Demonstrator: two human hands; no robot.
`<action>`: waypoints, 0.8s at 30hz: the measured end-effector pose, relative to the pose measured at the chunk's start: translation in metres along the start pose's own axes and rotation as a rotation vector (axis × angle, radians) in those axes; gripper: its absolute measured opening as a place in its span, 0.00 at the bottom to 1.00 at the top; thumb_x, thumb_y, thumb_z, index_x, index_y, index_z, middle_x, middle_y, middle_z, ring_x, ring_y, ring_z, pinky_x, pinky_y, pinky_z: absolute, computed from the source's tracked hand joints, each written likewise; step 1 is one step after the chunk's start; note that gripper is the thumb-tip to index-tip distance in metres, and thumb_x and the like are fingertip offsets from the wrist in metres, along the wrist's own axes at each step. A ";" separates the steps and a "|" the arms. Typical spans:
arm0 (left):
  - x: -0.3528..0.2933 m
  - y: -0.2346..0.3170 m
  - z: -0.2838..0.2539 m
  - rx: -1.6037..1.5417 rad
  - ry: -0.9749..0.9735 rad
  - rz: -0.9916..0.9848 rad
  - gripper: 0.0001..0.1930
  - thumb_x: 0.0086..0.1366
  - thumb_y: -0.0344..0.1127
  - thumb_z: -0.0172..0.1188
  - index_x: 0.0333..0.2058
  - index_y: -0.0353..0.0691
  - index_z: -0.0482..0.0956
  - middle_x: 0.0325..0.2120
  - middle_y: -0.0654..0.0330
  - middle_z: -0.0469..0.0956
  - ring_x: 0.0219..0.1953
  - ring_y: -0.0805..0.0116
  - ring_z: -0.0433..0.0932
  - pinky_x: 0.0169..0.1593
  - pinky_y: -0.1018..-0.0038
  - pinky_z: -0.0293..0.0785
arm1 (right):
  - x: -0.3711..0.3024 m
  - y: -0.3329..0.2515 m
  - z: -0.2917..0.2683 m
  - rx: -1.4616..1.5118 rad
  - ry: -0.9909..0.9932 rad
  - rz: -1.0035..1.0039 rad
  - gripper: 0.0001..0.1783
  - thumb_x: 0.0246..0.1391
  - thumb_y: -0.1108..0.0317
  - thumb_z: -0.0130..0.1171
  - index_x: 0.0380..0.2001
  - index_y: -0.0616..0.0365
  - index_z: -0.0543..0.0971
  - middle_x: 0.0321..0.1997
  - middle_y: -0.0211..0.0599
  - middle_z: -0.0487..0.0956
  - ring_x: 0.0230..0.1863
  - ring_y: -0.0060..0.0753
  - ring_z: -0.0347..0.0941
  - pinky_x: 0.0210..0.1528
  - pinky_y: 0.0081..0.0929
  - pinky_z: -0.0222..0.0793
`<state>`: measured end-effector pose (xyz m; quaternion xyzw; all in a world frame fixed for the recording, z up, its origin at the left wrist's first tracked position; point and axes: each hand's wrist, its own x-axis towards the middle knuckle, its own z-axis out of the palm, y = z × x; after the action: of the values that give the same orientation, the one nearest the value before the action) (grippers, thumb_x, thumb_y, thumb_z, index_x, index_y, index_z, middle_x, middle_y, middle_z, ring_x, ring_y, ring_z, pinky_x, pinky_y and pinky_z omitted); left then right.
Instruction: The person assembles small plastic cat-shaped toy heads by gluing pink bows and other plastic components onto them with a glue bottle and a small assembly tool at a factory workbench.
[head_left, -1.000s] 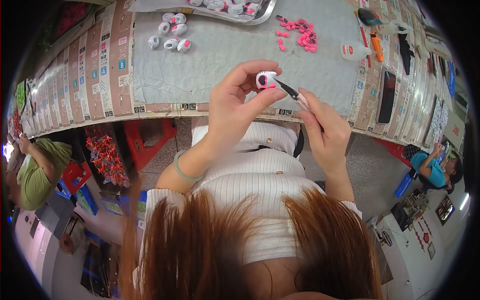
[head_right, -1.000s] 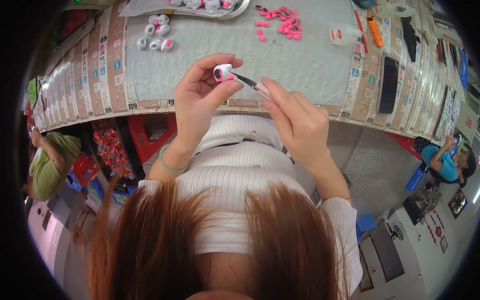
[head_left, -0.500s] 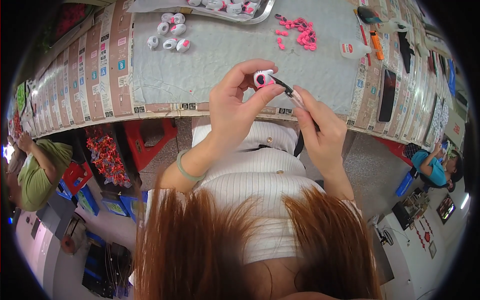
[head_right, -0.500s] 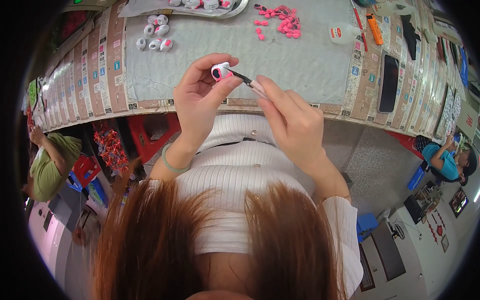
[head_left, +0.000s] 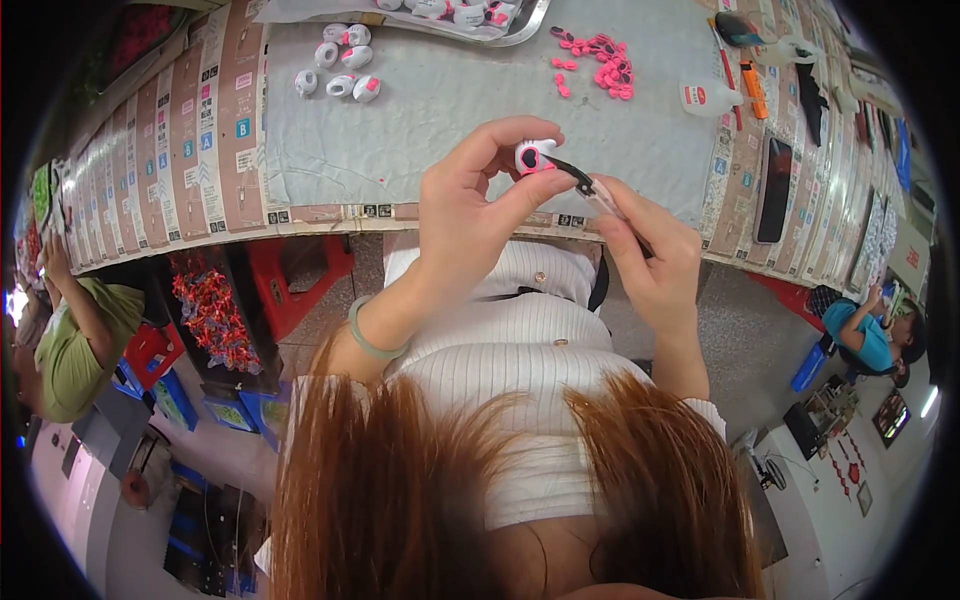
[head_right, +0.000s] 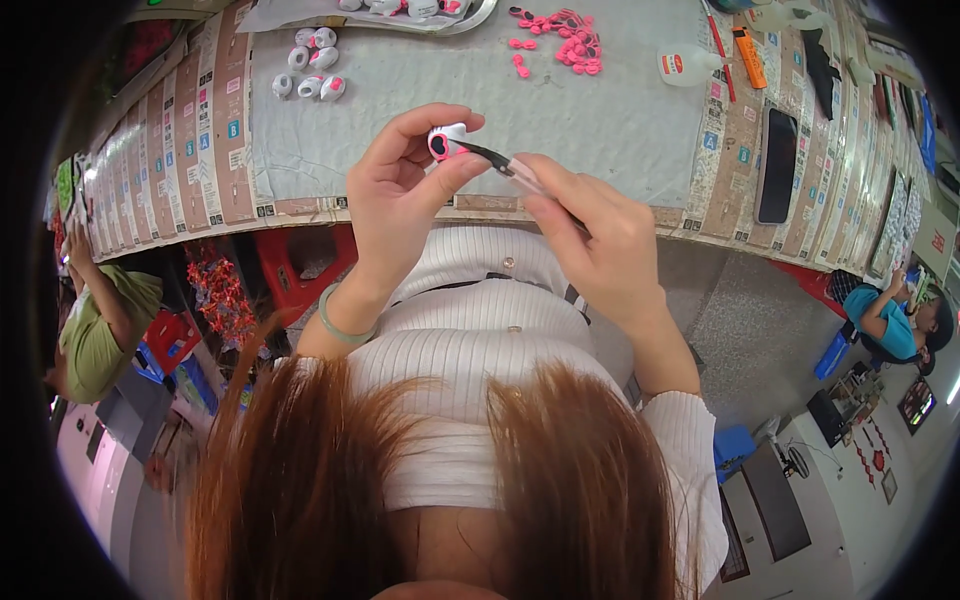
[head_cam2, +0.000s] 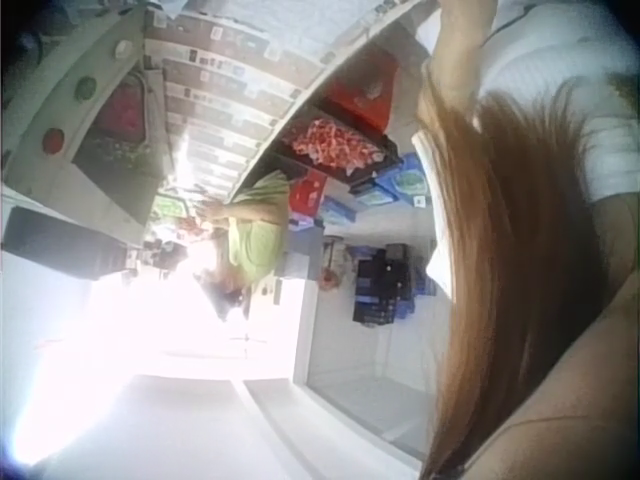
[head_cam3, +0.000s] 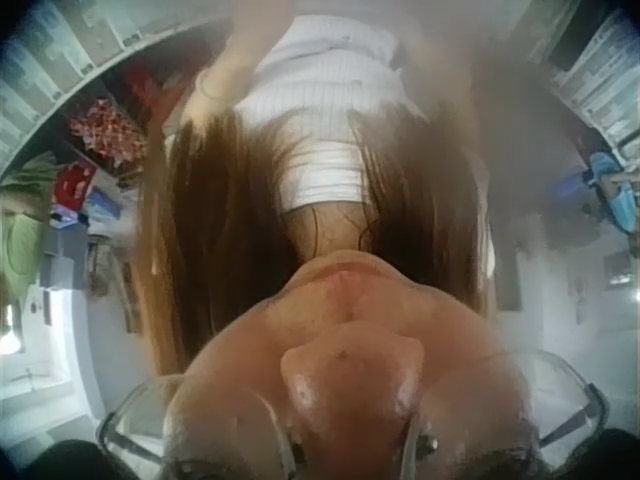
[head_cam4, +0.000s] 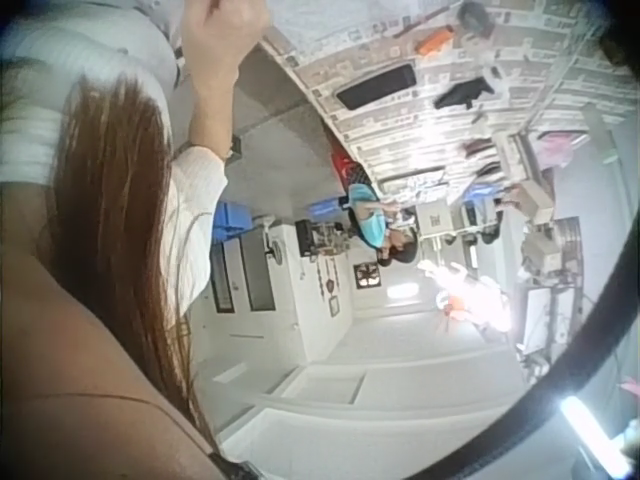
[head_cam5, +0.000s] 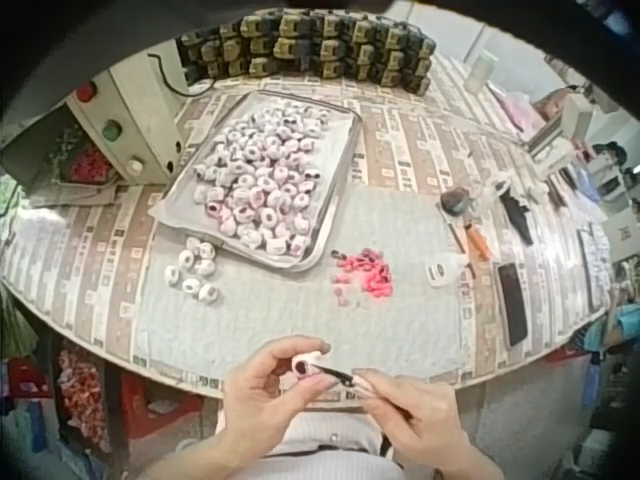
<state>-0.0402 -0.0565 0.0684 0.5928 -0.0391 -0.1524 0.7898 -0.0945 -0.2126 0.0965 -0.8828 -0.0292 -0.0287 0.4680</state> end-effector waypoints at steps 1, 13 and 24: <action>0.000 -0.002 0.000 -0.001 -0.002 0.000 0.14 0.49 0.24 0.61 0.37 0.33 0.72 0.33 0.62 0.74 0.29 0.81 0.69 0.33 0.84 0.67 | -0.001 -0.003 0.003 -0.050 0.021 0.016 0.15 0.45 0.74 0.55 0.40 0.58 0.73 0.22 0.37 0.74 0.18 0.27 0.69 0.21 0.20 0.63; 0.002 -0.005 -0.001 0.049 0.043 0.035 0.14 0.49 0.25 0.61 0.37 0.33 0.72 0.32 0.62 0.74 0.29 0.80 0.70 0.32 0.84 0.67 | 0.002 -0.008 0.003 -0.092 0.014 0.066 0.14 0.46 0.74 0.54 0.39 0.59 0.74 0.23 0.38 0.74 0.19 0.27 0.69 0.22 0.20 0.64; 0.003 0.001 0.000 -0.107 0.023 -0.102 0.14 0.50 0.24 0.60 0.38 0.33 0.71 0.33 0.61 0.74 0.31 0.80 0.70 0.37 0.84 0.67 | 0.001 -0.007 0.005 -0.065 0.012 0.117 0.14 0.46 0.75 0.54 0.40 0.61 0.73 0.26 0.40 0.76 0.23 0.27 0.71 0.27 0.20 0.65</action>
<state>-0.0375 -0.0565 0.0688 0.5527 0.0087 -0.1876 0.8119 -0.0938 -0.2043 0.0994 -0.8975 0.0264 -0.0077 0.4402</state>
